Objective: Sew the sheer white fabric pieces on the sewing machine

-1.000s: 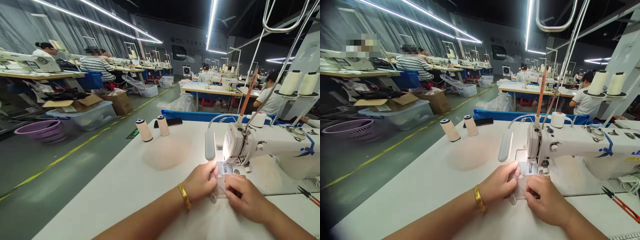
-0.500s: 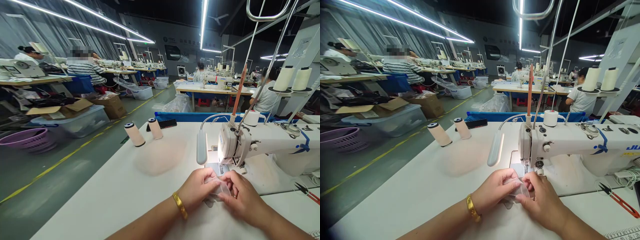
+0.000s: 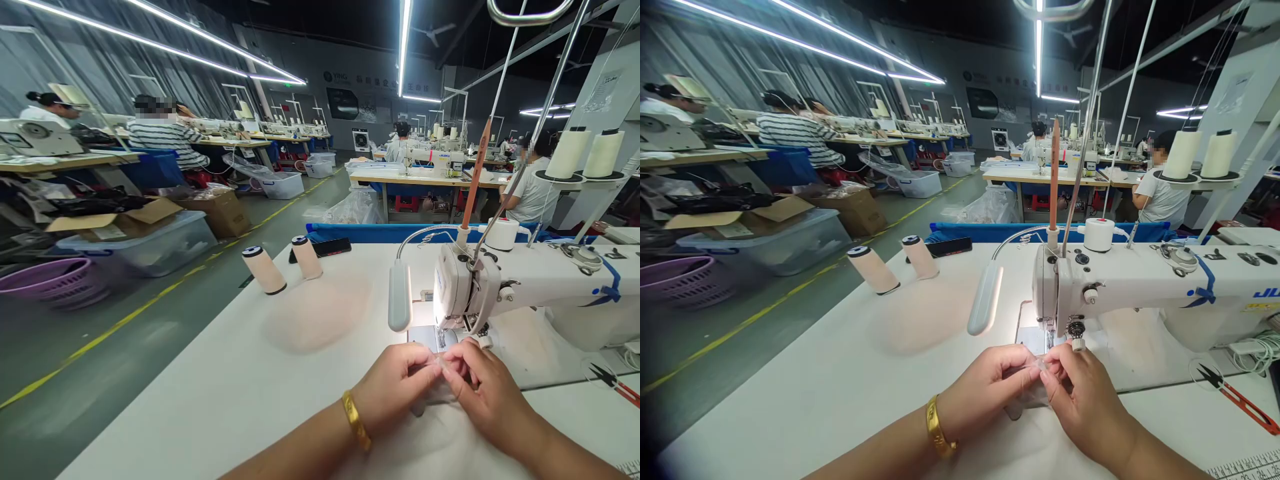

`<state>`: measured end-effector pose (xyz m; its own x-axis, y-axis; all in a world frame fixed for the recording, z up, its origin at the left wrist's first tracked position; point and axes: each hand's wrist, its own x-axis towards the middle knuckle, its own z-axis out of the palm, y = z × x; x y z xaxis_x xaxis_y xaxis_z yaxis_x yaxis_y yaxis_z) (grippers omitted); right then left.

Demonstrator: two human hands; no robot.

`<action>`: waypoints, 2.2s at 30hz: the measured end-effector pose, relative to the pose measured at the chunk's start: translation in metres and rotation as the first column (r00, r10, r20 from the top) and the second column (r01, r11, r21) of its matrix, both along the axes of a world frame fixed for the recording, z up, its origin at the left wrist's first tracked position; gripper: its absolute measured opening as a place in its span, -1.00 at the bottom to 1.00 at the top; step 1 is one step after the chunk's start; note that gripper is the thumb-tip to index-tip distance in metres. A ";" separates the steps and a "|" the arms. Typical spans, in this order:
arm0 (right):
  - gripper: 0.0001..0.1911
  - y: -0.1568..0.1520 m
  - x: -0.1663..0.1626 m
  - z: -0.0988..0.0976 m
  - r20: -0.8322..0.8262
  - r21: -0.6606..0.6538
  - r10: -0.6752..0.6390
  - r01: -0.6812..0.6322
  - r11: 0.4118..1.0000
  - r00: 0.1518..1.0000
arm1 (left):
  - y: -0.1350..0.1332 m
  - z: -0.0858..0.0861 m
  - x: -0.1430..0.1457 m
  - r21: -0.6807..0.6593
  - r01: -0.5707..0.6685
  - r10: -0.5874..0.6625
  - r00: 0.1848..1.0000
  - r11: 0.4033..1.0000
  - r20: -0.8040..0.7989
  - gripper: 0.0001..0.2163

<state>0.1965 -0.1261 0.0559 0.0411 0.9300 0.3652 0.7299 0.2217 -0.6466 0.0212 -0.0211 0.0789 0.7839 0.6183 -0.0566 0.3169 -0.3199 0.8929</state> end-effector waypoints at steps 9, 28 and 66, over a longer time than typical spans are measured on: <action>-0.80 0.000 -0.001 -0.001 -0.039 -0.018 0.006 -0.007 1.000 0.999 | -0.003 -0.001 -0.003 0.185 0.052 -0.060 0.998 0.981 0.034 -0.62; -0.84 0.000 -0.001 -0.003 -0.042 -0.006 0.014 -0.014 1.000 0.999 | -0.004 -0.006 -0.004 0.325 0.085 -0.109 0.992 0.942 0.056 -0.70; -0.82 0.017 0.009 -0.014 0.237 -0.038 -0.060 0.071 0.997 0.970 | -0.018 -0.029 0.004 0.804 0.053 -0.078 0.997 0.592 -0.009 -0.78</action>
